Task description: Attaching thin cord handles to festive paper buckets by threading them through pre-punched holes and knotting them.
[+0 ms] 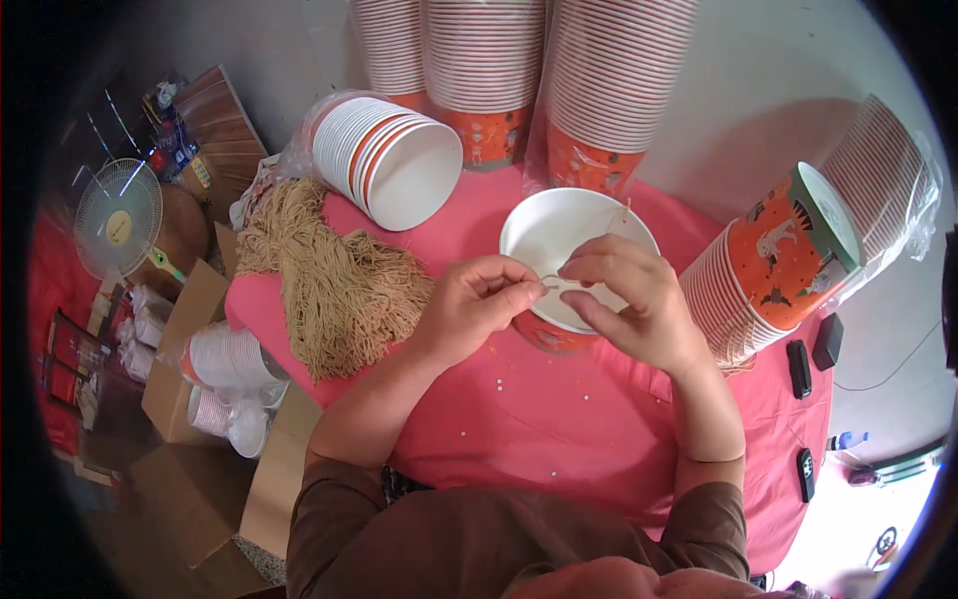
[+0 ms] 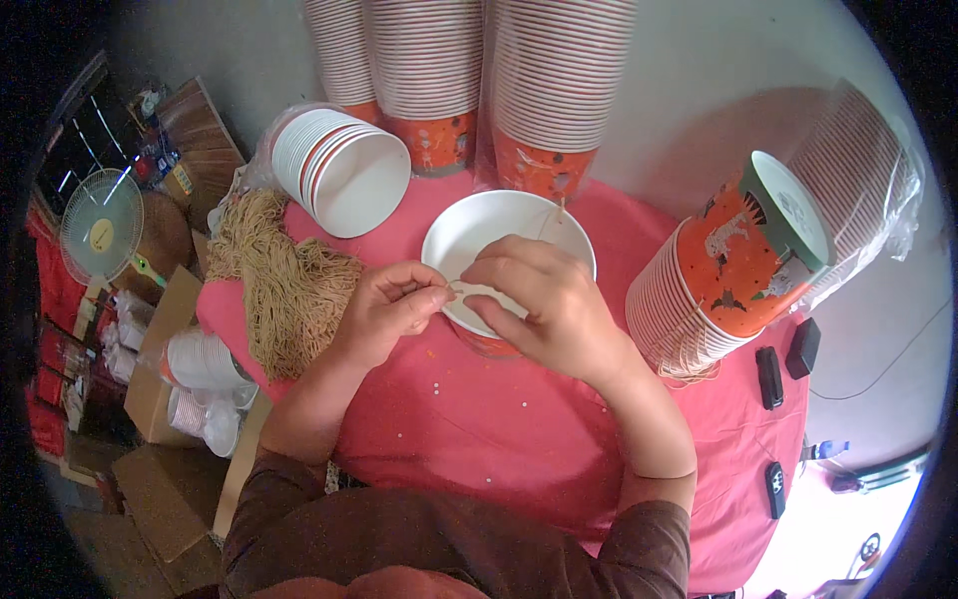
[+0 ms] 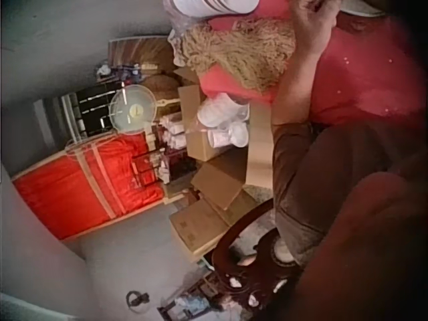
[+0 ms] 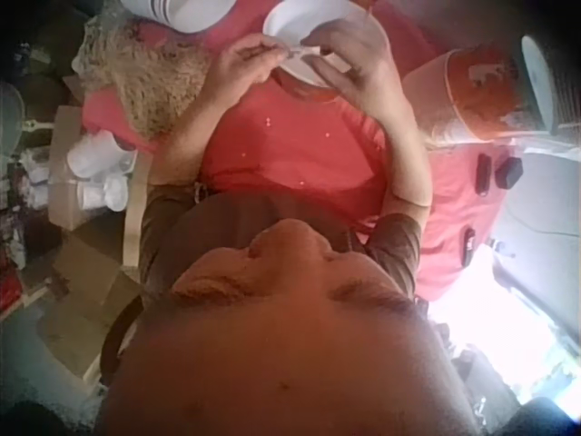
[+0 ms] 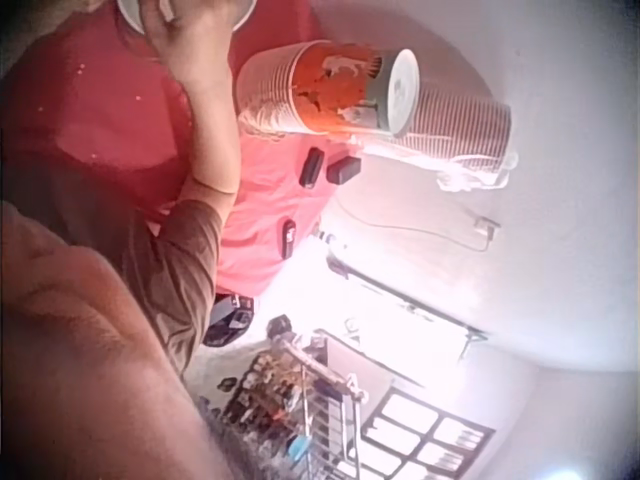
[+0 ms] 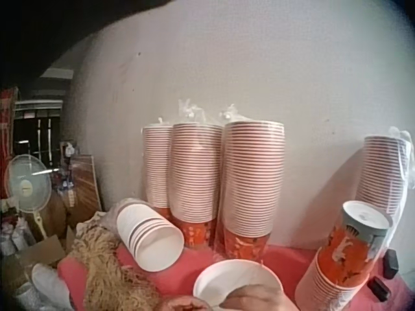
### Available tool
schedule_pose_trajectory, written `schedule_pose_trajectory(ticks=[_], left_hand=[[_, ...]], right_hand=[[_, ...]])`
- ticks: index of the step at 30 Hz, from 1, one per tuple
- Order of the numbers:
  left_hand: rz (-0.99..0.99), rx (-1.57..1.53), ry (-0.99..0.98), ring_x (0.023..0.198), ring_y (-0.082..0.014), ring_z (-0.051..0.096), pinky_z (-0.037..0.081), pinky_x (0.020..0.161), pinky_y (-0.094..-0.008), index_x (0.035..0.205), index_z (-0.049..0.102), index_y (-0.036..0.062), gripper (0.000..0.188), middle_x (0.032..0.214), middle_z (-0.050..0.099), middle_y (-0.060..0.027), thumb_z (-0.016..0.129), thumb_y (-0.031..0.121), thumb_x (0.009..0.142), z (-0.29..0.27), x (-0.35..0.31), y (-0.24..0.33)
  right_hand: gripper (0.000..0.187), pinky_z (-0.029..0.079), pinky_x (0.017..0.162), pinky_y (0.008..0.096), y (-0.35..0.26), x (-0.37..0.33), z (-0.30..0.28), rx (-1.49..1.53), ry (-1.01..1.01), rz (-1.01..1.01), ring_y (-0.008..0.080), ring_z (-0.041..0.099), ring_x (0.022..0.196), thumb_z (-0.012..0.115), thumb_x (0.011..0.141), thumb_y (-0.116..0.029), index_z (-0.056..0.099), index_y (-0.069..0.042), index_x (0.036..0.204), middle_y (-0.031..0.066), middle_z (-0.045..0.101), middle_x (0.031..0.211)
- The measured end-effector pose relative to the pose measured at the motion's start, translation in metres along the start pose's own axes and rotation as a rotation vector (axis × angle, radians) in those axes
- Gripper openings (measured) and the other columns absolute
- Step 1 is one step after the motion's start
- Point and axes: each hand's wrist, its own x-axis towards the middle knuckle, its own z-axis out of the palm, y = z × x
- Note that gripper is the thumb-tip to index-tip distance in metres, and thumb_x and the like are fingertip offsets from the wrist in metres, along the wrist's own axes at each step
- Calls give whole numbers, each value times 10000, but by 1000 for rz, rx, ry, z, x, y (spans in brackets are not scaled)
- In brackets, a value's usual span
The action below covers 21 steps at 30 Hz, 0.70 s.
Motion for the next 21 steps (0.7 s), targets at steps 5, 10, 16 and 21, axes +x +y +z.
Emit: schedule_pose_trajectory(ticks=[5,10,16,21], left_hand=[[-20,-24,-12,573,-22,426,323,498,-194,970,660,-5,86,744,586,24,624,67,937,1,0,2],[-1,45,-26,587,-24,435,338,510,-195,978,661,-9,96,746,582,24,627,71,936,1,0,2],[55,80,-54,683,-46,543,441,598,-195,1014,660,-25,110,815,628,-1,633,33,925,-3,1,2],[122,79,-33,742,-13,550,448,627,-182,1023,657,-22,109,850,634,24,652,46,938,-7,1,-2]], right_hand=[[232,525,721,404,-3,1,5,-180,17,-135,295,664,816,749,731,-50,676,-34,951,109,669,913],[208,509,687,402,1,0,8,-216,20,-192,280,661,804,739,744,-65,676,-44,941,96,667,906],[159,502,690,399,0,1,3,-279,26,-152,286,654,775,737,760,-63,650,-47,892,94,655,870],[119,492,673,400,-2,0,-13,-143,30,-39,298,646,756,724,803,-40,641,-26,887,107,648,807]])
